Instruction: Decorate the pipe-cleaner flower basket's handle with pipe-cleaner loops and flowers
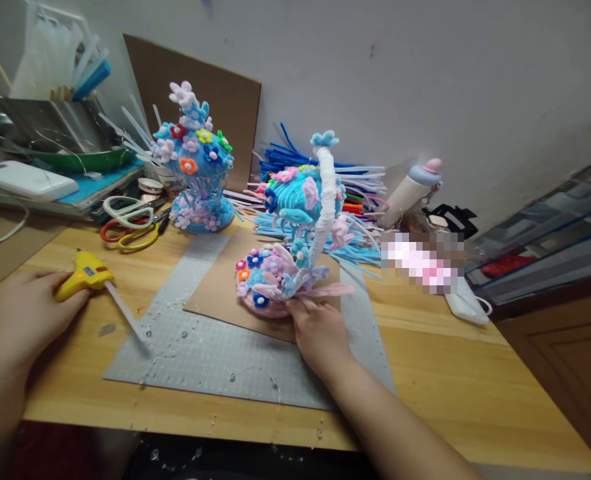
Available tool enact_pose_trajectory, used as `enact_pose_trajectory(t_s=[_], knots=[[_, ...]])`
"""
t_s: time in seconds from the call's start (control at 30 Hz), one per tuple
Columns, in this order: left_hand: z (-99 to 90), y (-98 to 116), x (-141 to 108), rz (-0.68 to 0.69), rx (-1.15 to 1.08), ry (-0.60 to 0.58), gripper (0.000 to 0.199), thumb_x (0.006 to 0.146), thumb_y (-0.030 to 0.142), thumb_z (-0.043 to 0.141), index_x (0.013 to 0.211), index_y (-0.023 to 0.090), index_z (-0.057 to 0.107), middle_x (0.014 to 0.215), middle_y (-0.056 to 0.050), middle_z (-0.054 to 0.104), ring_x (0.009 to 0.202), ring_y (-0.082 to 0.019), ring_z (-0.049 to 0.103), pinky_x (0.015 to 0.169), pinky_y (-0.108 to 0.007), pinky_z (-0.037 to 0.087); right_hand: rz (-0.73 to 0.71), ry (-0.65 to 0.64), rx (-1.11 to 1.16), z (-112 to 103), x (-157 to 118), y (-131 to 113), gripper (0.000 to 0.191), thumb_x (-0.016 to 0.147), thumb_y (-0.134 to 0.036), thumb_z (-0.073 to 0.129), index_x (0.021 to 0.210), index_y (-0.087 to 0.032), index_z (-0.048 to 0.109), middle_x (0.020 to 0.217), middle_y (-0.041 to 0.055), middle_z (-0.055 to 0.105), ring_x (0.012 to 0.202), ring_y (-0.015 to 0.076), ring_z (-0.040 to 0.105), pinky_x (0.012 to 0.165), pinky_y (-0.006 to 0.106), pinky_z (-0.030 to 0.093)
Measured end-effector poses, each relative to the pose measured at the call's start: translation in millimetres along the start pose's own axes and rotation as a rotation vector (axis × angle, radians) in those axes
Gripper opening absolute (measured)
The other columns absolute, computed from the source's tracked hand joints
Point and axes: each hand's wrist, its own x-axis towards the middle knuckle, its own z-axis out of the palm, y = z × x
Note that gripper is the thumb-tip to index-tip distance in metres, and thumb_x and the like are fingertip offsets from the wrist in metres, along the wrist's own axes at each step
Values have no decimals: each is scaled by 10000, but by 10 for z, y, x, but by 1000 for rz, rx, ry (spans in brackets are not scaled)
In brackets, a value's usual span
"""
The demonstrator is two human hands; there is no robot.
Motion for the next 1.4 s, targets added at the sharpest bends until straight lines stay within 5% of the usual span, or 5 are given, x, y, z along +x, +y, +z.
enact_pose_trajectory(t_s=[0.23, 0.47, 0.6, 0.83, 1.4], knots=[[-58, -8, -42, 31, 97, -19, 734, 851, 634, 313, 1285, 85, 532, 1272, -212, 538, 1062, -366, 550, 793, -415, 453, 2, -2, 3, 2, -18, 6, 266, 951, -195, 438, 1034, -223, 689, 963, 41, 741, 830, 223, 667, 711, 322, 387], [-314, 714, -764, 222, -62, 466, 540, 897, 513, 342, 1241, 158, 559, 1285, -144, 586, 1140, -343, 540, 901, -455, 422, 8, 6, 0, 14, -8, -4, 262, 945, -195, 445, 1010, -229, 696, 938, 34, 742, 807, 223, 658, 708, 324, 393], [-104, 1126, -1082, 625, -324, 282, 321, 878, 414, 469, 1114, 294, 652, 1178, -59, 673, 1055, -260, 611, 878, -405, 413, 10, -3, 14, 13, -17, -4, 266, 936, -183, 452, 1045, -226, 691, 975, 41, 741, 825, 234, 660, 726, 332, 400], [-57, 973, -903, 416, -353, 256, 285, 892, 337, 428, 1006, 242, 671, 1022, -69, 692, 978, -288, 620, 781, -413, 383, 3, -52, 38, -22, -14, 2, 287, 928, -153, 448, 1090, -216, 676, 1064, 46, 727, 900, 238, 665, 761, 332, 406], [57, 1112, -1022, 511, -635, 257, 125, 870, 307, 560, 800, 215, 609, 785, 1, 661, 792, -194, 595, 767, -340, 378, 47, -122, 74, -91, -1, -39, 316, 934, -161, 421, 1131, -213, 662, 1118, 69, 707, 942, 242, 666, 791, 342, 432]])
